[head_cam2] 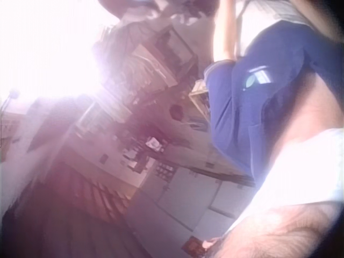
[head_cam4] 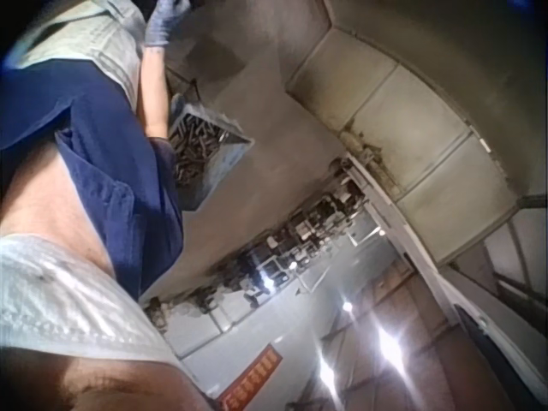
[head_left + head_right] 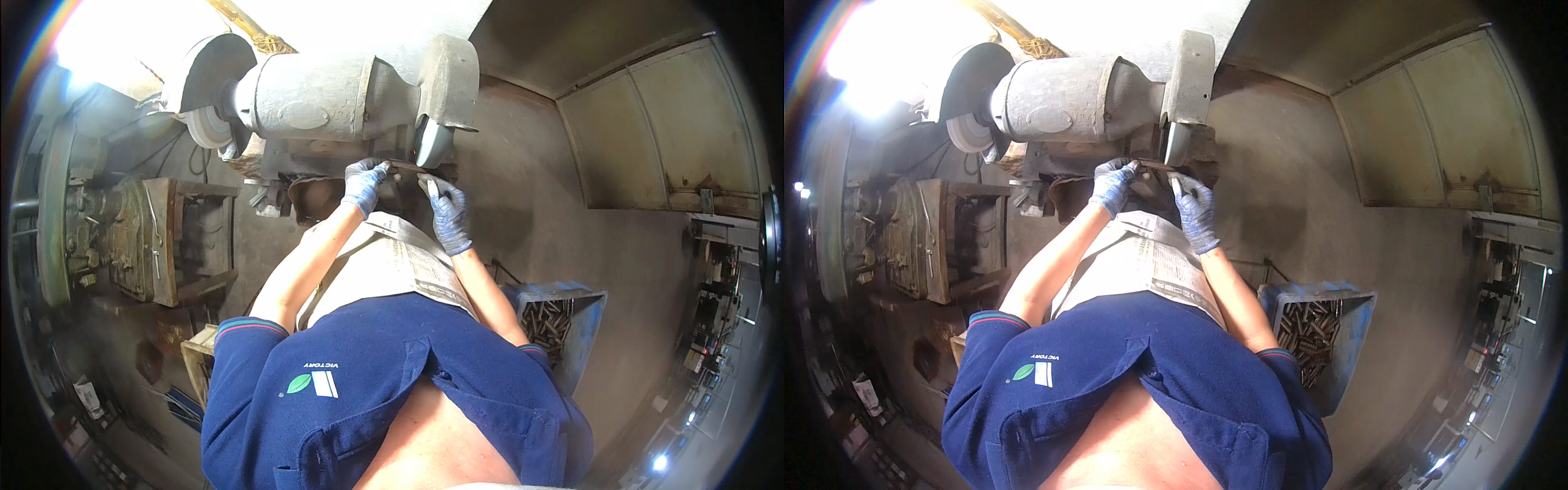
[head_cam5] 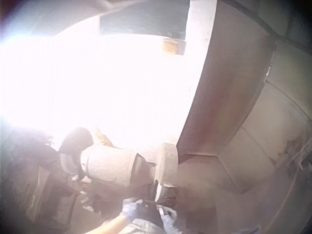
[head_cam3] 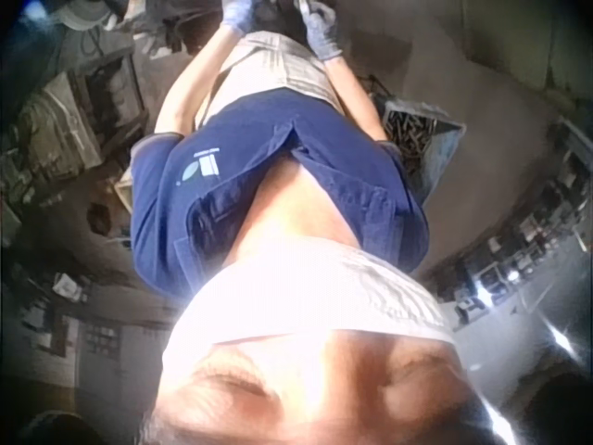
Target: The person picks up metal tubes from a bin and grinds the edges of each tube against a bench grinder. They repeatedly pick a tube from one bin, hold it against the rotating grinding wheel, rotate the tube to reach all edges, and then place it into a different bin.
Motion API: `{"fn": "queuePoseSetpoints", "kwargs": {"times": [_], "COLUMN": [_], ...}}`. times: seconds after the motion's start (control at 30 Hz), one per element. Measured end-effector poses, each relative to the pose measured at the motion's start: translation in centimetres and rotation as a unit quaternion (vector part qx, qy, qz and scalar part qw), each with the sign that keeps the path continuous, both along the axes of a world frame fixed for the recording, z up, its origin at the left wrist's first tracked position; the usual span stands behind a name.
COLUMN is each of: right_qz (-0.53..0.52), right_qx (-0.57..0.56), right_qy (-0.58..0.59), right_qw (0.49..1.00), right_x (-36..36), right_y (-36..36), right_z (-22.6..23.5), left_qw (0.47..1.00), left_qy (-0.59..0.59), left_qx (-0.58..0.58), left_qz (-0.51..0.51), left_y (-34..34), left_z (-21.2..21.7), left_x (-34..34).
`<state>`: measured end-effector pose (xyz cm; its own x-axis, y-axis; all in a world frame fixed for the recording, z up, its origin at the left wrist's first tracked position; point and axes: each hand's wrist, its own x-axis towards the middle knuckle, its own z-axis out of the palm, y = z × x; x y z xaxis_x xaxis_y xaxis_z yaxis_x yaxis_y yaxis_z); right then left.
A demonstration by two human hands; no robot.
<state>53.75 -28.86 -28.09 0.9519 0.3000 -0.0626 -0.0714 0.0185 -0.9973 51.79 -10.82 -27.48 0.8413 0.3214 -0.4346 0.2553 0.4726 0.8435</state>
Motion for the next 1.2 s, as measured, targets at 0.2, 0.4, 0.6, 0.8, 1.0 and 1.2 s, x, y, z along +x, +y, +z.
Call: {"fn": "queuePoseSetpoints", "kwargs": {"times": [0.2,0.4,0.6,0.8,1.0,1.2], "right_qz": [0.026,0.049,0.058,0.061,0.089,0.045], "right_qx": [0.077,0.123,-0.037,-0.096,-0.125,-0.094], "right_qy": [-0.009,-0.070,-0.267,-0.365,-0.405,-0.353], "right_qw": [0.997,0.989,0.961,0.924,0.901,0.930], "right_x": [-0.5,-2.4,-4.7,-5.5,-5.7,-5.2], "right_y": [1.1,0.4,-1.3,-2.4,-2.8,-3.4], "right_z": [0.0,2.5,7.4,9.9,11.3,9.0], "left_qw": [0.998,0.993,0.988,0.981,0.990,0.985], "left_qy": [-0.023,-0.092,-0.146,-0.166,-0.078,-0.134], "left_qx": [0.053,0.076,0.034,-0.060,-0.058,0.045], "left_qz": [0.016,-0.012,-0.043,-0.078,-0.105,-0.103], "left_y": [1.0,1.4,1.1,1.0,0.8,-0.4], "left_z": [0.0,1.5,4.6,8.2,9.0,8.3], "left_x": [-0.7,-3.5,-6.2,-7.2,-6.2,-5.9]}}
